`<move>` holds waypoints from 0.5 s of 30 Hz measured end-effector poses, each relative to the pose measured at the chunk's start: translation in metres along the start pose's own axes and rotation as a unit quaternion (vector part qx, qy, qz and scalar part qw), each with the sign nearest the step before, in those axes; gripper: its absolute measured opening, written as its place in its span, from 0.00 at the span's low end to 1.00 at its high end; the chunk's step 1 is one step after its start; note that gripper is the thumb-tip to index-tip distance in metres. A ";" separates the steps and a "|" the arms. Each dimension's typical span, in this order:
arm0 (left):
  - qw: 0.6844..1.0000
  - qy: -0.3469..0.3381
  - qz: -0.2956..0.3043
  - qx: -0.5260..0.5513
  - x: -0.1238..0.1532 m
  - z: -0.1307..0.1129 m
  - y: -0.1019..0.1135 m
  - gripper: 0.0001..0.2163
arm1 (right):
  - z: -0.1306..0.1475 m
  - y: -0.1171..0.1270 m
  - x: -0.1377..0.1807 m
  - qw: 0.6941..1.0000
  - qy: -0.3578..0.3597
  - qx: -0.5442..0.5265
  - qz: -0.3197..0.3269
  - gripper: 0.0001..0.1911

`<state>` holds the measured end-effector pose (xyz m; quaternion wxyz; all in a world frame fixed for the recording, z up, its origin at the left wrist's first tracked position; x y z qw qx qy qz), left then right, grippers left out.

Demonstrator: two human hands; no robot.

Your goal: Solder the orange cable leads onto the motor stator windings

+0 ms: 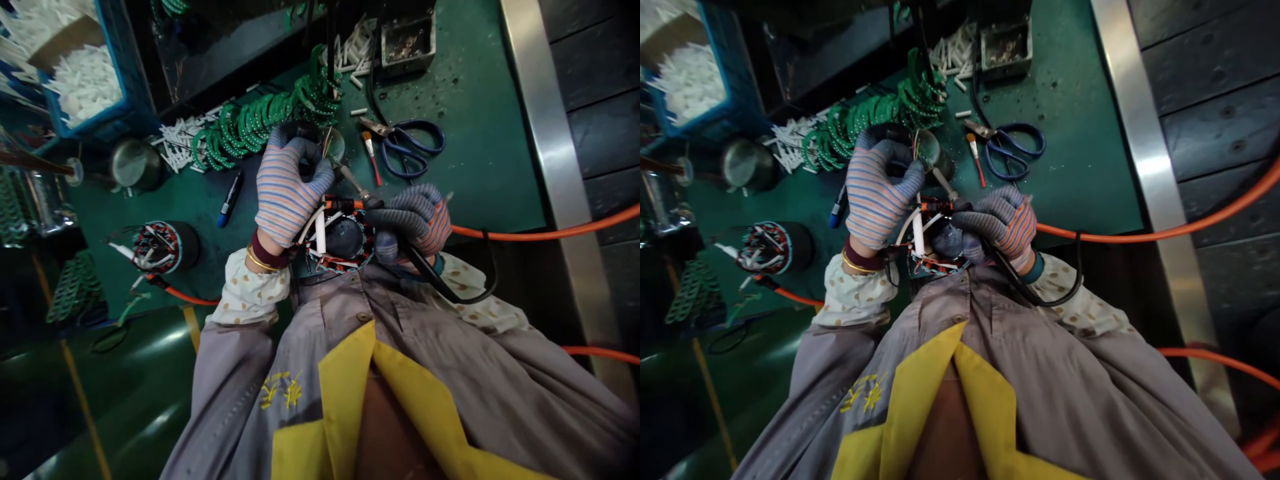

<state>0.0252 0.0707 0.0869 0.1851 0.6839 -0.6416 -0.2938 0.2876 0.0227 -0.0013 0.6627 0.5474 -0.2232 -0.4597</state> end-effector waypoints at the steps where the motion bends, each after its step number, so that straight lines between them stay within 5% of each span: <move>1: 1.000 0.004 -0.001 -0.012 0.000 -0.003 0.000 0.15 | 0.000 0.000 -0.001 1.000 0.000 -0.003 -0.002 0.33; 11: 1.000 -0.005 -0.005 -0.031 -0.005 -0.005 -0.001 0.12 | 0.000 0.004 -0.004 1.000 0.011 0.007 0.004 0.34; 15: 1.000 -0.007 -0.005 -0.009 -0.006 -0.008 0.001 0.13 | 0.003 0.003 -0.005 0.993 0.030 -0.048 -0.099 0.37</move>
Point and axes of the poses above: each hand's wrist, its own x-axis away from the middle knuckle, its own y-axis out of the back of the hand, z = x × y, the point moved 3 cm from there along -x, towards the middle knuckle, and after that the axes turned 13 degrees about x, right-handed, at the moved point
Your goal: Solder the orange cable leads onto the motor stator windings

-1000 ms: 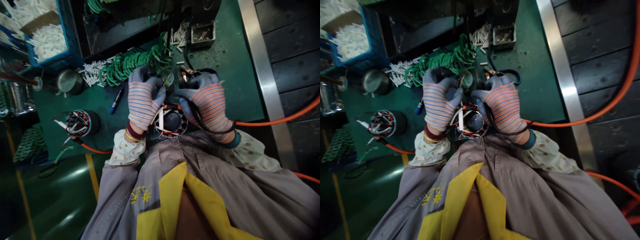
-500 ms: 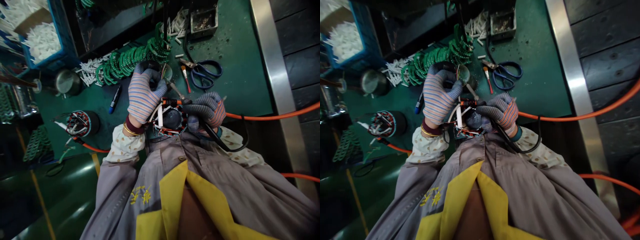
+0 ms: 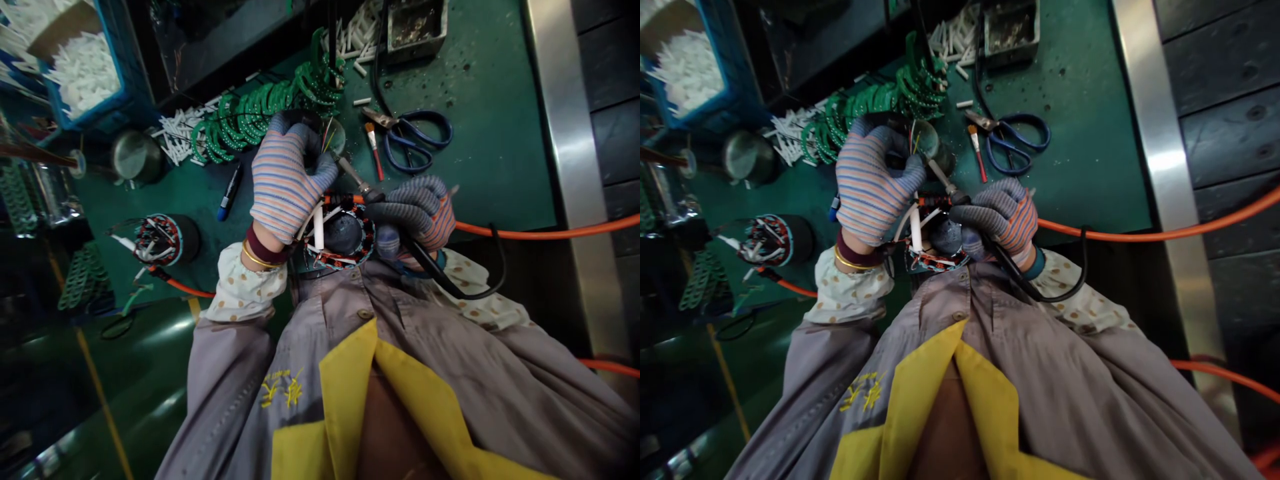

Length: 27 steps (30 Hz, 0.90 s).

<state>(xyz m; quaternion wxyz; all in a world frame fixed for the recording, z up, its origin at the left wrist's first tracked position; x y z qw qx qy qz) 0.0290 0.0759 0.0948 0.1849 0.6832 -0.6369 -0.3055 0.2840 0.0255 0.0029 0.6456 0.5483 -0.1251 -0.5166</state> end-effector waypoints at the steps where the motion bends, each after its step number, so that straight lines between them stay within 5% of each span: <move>1: 1.000 0.007 0.001 -0.002 0.000 -0.003 0.001 0.12 | 0.000 -0.002 -0.001 0.998 0.012 -0.030 -0.048 0.38; 4: 0.999 0.037 0.009 -0.020 0.000 -0.013 0.004 0.10 | -0.002 -0.011 -0.003 0.981 0.030 -0.094 -0.167 0.39; 9: 0.997 0.041 0.036 -0.053 -0.002 -0.013 0.004 0.08 | -0.003 -0.019 -0.007 0.966 0.026 -0.105 -0.236 0.40; 22: 0.994 -0.023 0.052 -0.094 0.001 0.002 0.008 0.15 | -0.007 -0.016 -0.002 0.978 0.014 -0.098 -0.182 0.41; 27: 0.994 -0.005 0.062 -0.086 -0.003 0.005 0.006 0.17 | 0.002 -0.003 -0.011 0.954 0.048 -0.108 -0.275 0.32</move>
Point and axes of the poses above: each hand's wrist, its own x-axis away from the middle knuckle, its own y-axis out of the back of the hand, z = x × y, the point moved 3 cm from there along -x, towards the middle knuckle, and after that the axes turned 13 degrees about x, right-handed, at the moved point
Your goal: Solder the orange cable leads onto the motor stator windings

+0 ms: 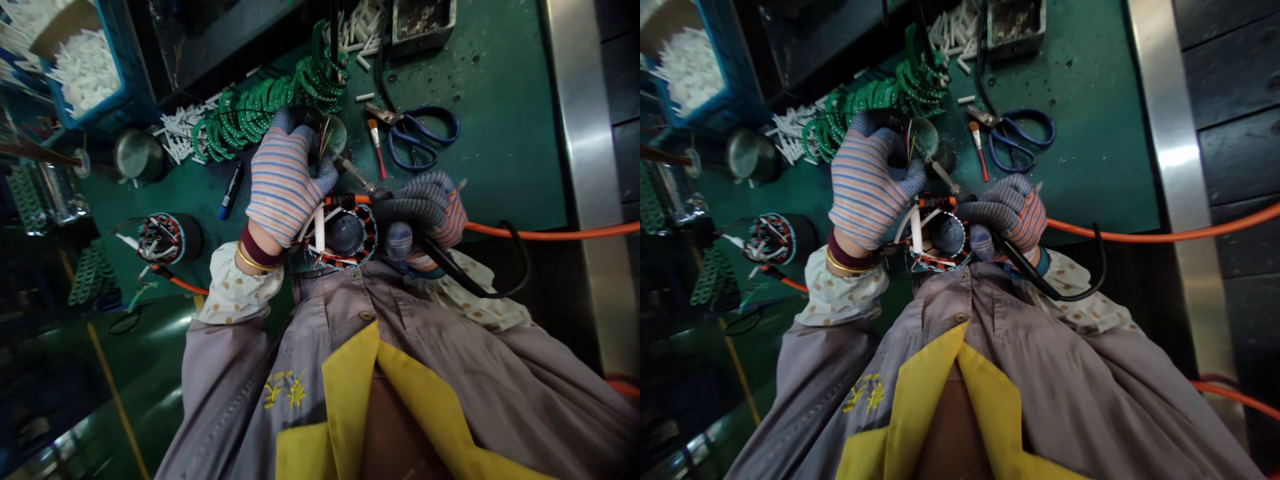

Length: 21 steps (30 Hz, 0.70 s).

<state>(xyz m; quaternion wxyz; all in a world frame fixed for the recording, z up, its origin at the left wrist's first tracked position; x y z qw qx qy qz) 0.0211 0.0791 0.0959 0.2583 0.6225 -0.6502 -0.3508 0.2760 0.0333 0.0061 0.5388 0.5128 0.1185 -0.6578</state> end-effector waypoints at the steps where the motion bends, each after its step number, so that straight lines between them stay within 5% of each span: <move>1: 1.000 0.003 -0.004 0.002 0.000 -0.001 0.001 0.15 | 0.002 0.000 -0.002 1.000 0.004 0.002 -0.007 0.32; 6: 1.000 0.011 -0.014 0.002 0.004 -0.009 0.005 0.10 | 0.004 -0.004 -0.004 0.996 -0.052 0.035 0.070 0.41; 11: 0.999 -0.017 -0.038 0.028 0.008 -0.008 0.006 0.13 | 0.009 0.000 -0.010 0.999 -0.002 0.033 -0.015 0.33; 16: 0.996 -0.011 -0.051 0.078 0.016 0.005 0.000 0.20 | 0.006 -0.003 -0.010 0.998 -0.035 0.038 0.042 0.40; 21: 0.995 -0.006 -0.053 0.082 0.021 0.019 -0.009 0.24 | 0.009 -0.002 -0.011 0.999 -0.030 -0.015 0.001 0.27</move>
Point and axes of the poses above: each hand's wrist, its own x-axis away from the middle knuckle, its own y-axis out of the back of the hand, z = x × y, the point moved 3 cm from there along -x, towards the middle knuckle, and after that the axes turned 13 degrees about x, right-handed, at the moved point
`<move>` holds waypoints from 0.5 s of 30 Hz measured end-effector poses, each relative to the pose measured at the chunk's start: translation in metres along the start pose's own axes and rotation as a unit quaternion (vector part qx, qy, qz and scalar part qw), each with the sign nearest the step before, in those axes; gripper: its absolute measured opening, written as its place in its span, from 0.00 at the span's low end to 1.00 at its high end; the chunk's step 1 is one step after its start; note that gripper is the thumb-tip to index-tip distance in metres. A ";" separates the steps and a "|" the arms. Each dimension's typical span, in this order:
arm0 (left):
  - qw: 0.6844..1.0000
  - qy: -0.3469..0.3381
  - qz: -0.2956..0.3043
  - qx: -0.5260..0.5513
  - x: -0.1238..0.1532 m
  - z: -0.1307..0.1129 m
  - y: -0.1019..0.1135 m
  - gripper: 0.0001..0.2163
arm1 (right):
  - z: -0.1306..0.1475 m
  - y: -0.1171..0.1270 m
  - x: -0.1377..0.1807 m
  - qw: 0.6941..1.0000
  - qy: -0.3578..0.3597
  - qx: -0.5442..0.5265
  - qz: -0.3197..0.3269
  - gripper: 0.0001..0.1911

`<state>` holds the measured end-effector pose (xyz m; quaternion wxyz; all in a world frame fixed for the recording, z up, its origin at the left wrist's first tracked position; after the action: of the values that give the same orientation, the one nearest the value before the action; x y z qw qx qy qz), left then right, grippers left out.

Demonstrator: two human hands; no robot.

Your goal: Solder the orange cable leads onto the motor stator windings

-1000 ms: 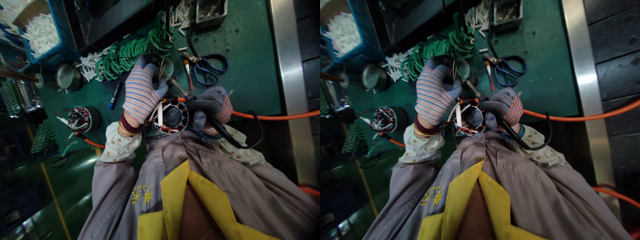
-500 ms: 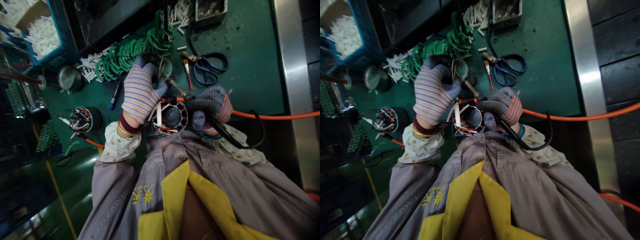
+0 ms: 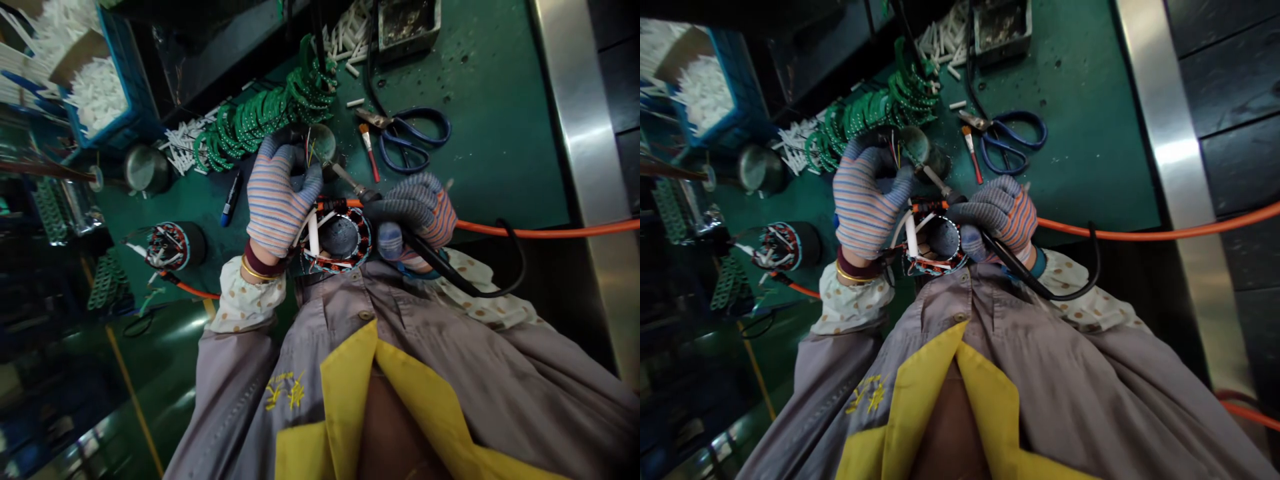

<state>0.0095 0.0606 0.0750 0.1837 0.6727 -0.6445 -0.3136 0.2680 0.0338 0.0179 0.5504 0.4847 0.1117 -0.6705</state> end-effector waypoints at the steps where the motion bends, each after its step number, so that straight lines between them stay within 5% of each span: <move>1: 1.000 -0.003 0.001 -0.004 0.000 0.001 -0.001 0.24 | 0.000 0.000 0.001 1.000 -0.003 -0.005 -0.001 0.26; 8: 0.998 0.014 0.016 -0.062 -0.002 -0.021 -0.001 0.18 | -0.006 -0.006 0.014 0.990 -0.056 0.050 0.116 0.41; 15: 0.998 0.018 0.021 -0.064 -0.002 -0.024 0.004 0.15 | -0.007 -0.004 0.010 0.991 -0.044 0.043 0.122 0.41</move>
<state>0.0223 0.0583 0.0950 0.2446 0.6511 -0.6337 -0.3385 0.2691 0.0338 0.0044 0.6110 0.4880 -0.0018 -0.6233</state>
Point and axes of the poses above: each hand's wrist, its own x-axis away from the middle knuckle, its own y-axis out of the back of the hand, z = x × y, the point moved 3 cm from there along -x, towards the middle knuckle, and after that the axes turned 13 degrees about x, right-handed, at the moved point
